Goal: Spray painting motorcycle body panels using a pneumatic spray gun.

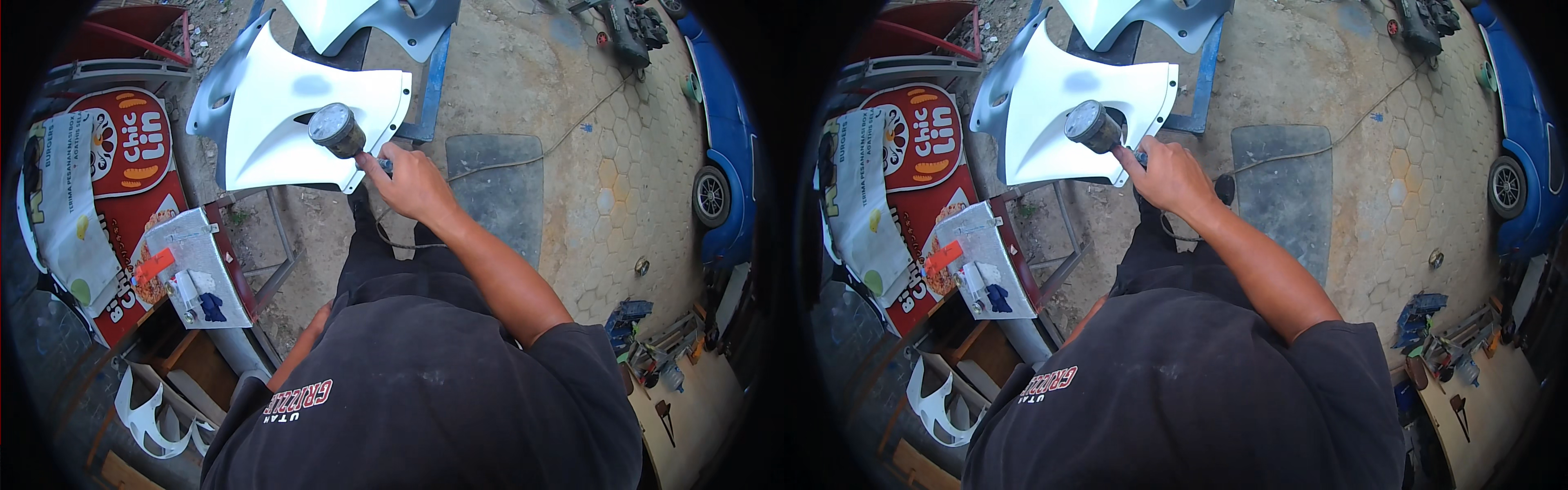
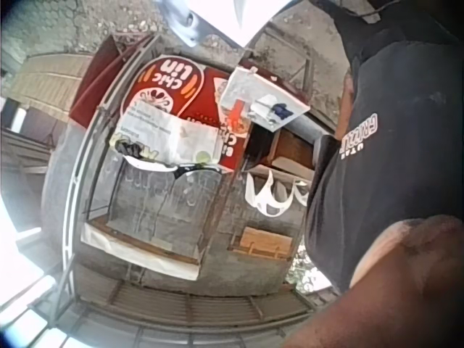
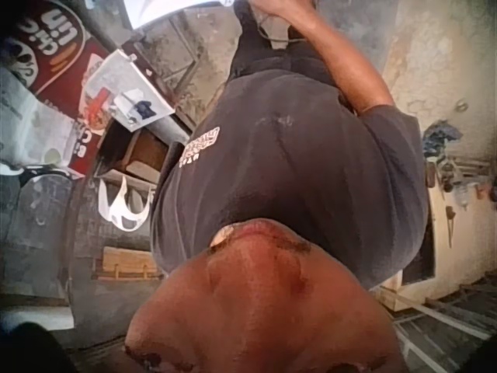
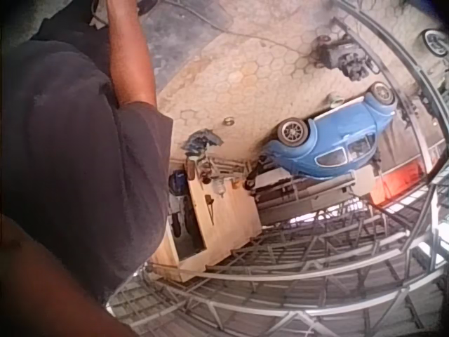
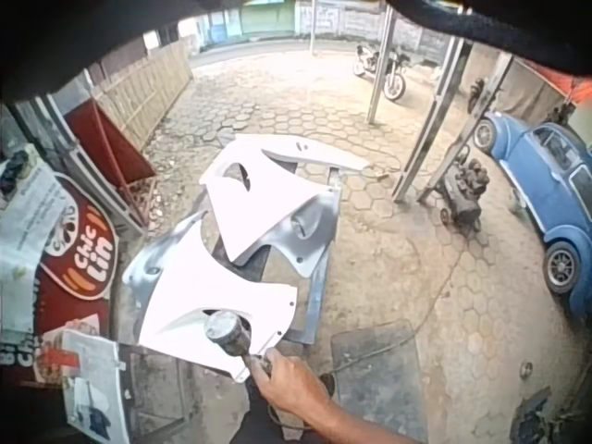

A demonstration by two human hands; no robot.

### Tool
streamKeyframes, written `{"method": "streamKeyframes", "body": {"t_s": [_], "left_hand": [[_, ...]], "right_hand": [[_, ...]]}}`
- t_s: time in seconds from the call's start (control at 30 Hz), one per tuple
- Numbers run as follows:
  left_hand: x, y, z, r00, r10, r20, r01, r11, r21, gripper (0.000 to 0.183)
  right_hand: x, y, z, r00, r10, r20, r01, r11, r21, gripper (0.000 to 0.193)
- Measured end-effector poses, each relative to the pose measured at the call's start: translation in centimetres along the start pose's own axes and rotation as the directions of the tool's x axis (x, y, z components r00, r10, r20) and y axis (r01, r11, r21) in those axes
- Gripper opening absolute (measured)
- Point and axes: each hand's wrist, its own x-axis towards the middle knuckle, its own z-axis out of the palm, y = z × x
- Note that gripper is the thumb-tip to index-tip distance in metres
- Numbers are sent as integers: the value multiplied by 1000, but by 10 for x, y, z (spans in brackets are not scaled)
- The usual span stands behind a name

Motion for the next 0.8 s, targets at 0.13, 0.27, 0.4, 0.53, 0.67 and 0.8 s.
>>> {"method": "streamKeyframes", "body": {"t_s": [0.13,0.27,0.4,0.53,0.67,0.8], "left_hand": [[-11,12,3,997,74,2,-72,962,265,57],[-1,-3,-12,991,135,-15,-117,906,407,56],[-15,14,9,994,105,-26,-91,942,322,53],[-12,14,13,998,54,-30,-49,984,172,51],[-10,11,9,995,99,-33,-84,947,310,49],[-11,13,10,989,142,-38,-113,900,421,48]], "right_hand": [[12,-3,3,998,-24,-50,22,999,-37,68],[25,-17,4,997,6,-71,-8,1000,-24,69],[30,-15,3,997,-2,-73,-1,999,-41,68],[23,-11,3,999,-14,-48,11,999,-49,66],[9,-6,-2,1000,-15,-22,14,999,-29,66],[-4,1,-7,998,9,-58,-12,999,-53,64]]}}
